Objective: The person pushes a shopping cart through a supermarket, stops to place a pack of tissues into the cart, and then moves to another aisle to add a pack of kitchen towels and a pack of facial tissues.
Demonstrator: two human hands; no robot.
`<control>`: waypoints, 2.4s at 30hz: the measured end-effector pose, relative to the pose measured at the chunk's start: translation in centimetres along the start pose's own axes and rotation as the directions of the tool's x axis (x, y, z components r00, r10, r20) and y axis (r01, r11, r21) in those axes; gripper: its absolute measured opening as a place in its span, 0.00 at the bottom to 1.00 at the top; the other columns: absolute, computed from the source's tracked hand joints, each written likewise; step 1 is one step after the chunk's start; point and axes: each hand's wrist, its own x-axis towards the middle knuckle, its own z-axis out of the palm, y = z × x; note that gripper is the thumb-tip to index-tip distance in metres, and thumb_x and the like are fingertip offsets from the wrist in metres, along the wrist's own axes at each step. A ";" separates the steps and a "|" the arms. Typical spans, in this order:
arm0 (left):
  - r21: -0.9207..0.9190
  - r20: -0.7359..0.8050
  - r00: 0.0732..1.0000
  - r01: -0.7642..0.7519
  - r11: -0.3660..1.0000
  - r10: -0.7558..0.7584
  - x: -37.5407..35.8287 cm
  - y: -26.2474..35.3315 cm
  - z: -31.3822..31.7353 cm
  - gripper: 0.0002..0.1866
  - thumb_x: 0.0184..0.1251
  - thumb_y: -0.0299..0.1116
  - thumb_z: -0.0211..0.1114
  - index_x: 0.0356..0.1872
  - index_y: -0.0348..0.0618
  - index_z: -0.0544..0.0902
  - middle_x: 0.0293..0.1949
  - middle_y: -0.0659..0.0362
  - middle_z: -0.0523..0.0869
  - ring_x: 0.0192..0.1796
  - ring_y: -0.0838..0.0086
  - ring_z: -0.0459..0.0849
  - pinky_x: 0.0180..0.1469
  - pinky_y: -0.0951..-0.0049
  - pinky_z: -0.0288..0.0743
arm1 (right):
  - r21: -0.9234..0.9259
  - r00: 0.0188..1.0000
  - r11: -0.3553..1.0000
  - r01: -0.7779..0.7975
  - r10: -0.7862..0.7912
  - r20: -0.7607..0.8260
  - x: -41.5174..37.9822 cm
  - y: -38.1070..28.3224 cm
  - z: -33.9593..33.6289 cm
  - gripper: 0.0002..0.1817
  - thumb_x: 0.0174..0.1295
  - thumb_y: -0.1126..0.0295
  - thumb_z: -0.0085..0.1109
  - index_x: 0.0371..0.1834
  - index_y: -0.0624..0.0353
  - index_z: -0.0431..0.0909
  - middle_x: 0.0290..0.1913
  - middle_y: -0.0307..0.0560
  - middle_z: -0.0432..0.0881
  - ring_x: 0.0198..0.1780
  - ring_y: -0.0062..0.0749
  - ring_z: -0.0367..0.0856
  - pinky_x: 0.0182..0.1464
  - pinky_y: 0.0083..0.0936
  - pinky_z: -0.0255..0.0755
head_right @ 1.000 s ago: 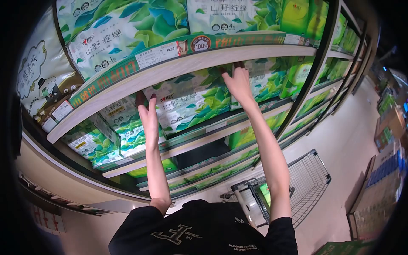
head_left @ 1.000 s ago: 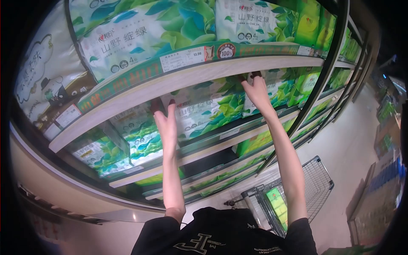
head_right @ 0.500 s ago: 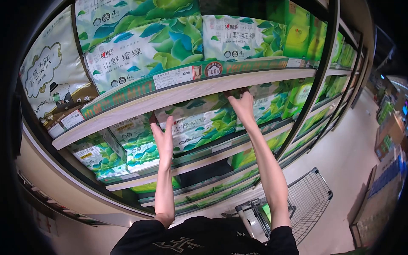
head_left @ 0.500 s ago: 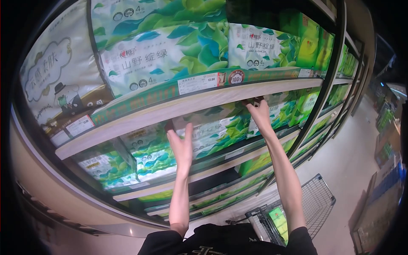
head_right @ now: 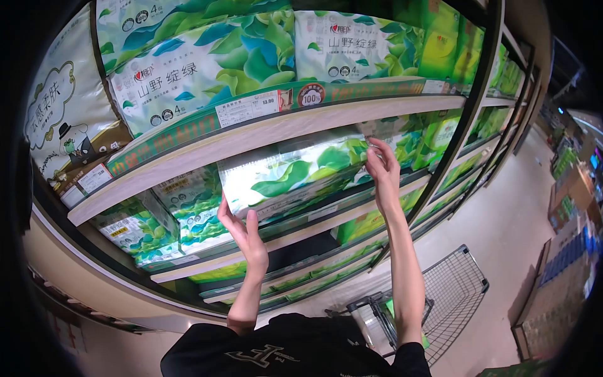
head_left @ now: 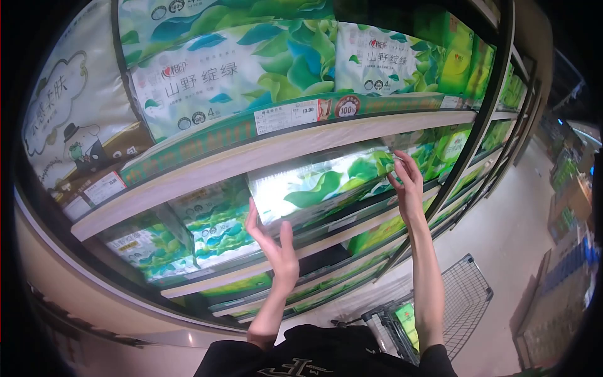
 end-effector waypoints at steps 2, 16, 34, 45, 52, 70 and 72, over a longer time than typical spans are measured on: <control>-0.055 -0.017 1.000 0.022 0.998 -0.022 -1.5 0.9 0.1 0.36 0.70 0.34 0.60 0.73 0.38 0.53 0.76 0.44 0.53 0.78 0.56 0.50 0.78 0.55 0.40 | 0.002 1.000 1.000 -0.009 0.009 -0.015 -1.1 0.1 -0.7 0.24 0.68 0.55 0.61 0.64 0.51 0.73 0.53 0.33 0.72 0.55 0.18 0.69 0.58 0.30 0.65; -0.551 0.109 0.851 0.482 0.681 -0.514 -5.2 5.6 -2.3 0.37 0.75 0.42 0.49 0.78 0.40 0.47 0.79 0.51 0.51 0.79 0.62 0.51 0.78 0.58 0.44 | 0.133 0.906 0.897 -0.420 0.424 0.005 -3.2 0.5 -5.4 0.38 0.72 0.36 0.42 0.68 0.60 0.67 0.61 0.47 0.77 0.51 0.28 0.84 0.44 0.24 0.85; -0.508 0.395 0.572 0.788 0.348 -0.719 -5.1 7.6 -3.6 0.29 0.73 0.40 0.60 0.71 0.49 0.64 0.67 0.53 0.73 0.68 0.59 0.72 0.65 0.48 0.69 | -0.053 0.757 0.767 -0.639 0.640 0.135 -1.7 -0.3 -5.9 0.30 0.62 0.45 0.56 0.58 0.58 0.73 0.47 0.43 0.83 0.41 0.27 0.85 0.41 0.25 0.81; -0.374 0.361 0.700 0.714 0.592 -0.617 -10.5 10.9 -4.1 0.54 0.58 0.26 0.69 0.79 0.40 0.39 0.72 0.50 0.61 0.71 0.61 0.64 0.73 0.59 0.58 | 0.044 0.812 0.811 -0.584 0.581 0.060 -6.9 -2.8 -9.4 0.29 0.67 0.47 0.52 0.60 0.59 0.75 0.55 0.44 0.81 0.56 0.30 0.78 0.62 0.27 0.68; -0.215 0.503 0.692 0.681 0.700 -0.518 -17.0 10.9 -3.5 0.57 0.62 0.44 0.67 0.77 0.40 0.31 0.75 0.45 0.49 0.75 0.56 0.53 0.74 0.53 0.50 | 0.011 0.870 0.873 -0.488 0.487 -0.076 -9.1 -7.5 -12.4 0.30 0.66 0.49 0.52 0.60 0.65 0.75 0.59 0.49 0.80 0.56 0.31 0.78 0.64 0.27 0.67; 0.028 0.998 -0.004 0.899 0.437 -0.056 -35.4 1.2 12.7 0.49 0.70 0.43 0.58 0.76 0.36 0.32 0.75 0.44 0.46 0.77 0.58 0.47 0.77 0.58 0.40 | 0.054 0.374 0.839 -0.542 0.299 -0.878 -42.1 -8.4 -35.2 0.33 0.63 0.42 0.51 0.60 0.59 0.75 0.54 0.50 0.79 0.54 0.36 0.75 0.60 0.30 0.64; 0.137 0.987 -0.158 0.937 0.320 0.042 -37.3 3.1 17.5 0.45 0.73 0.37 0.56 0.75 0.36 0.33 0.75 0.44 0.46 0.77 0.60 0.47 0.77 0.61 0.39 | 0.104 0.237 0.842 -0.529 0.264 -0.935 -46.5 -8.7 -37.3 0.35 0.61 0.40 0.51 0.59 0.58 0.75 0.53 0.50 0.79 0.52 0.37 0.74 0.58 0.32 0.65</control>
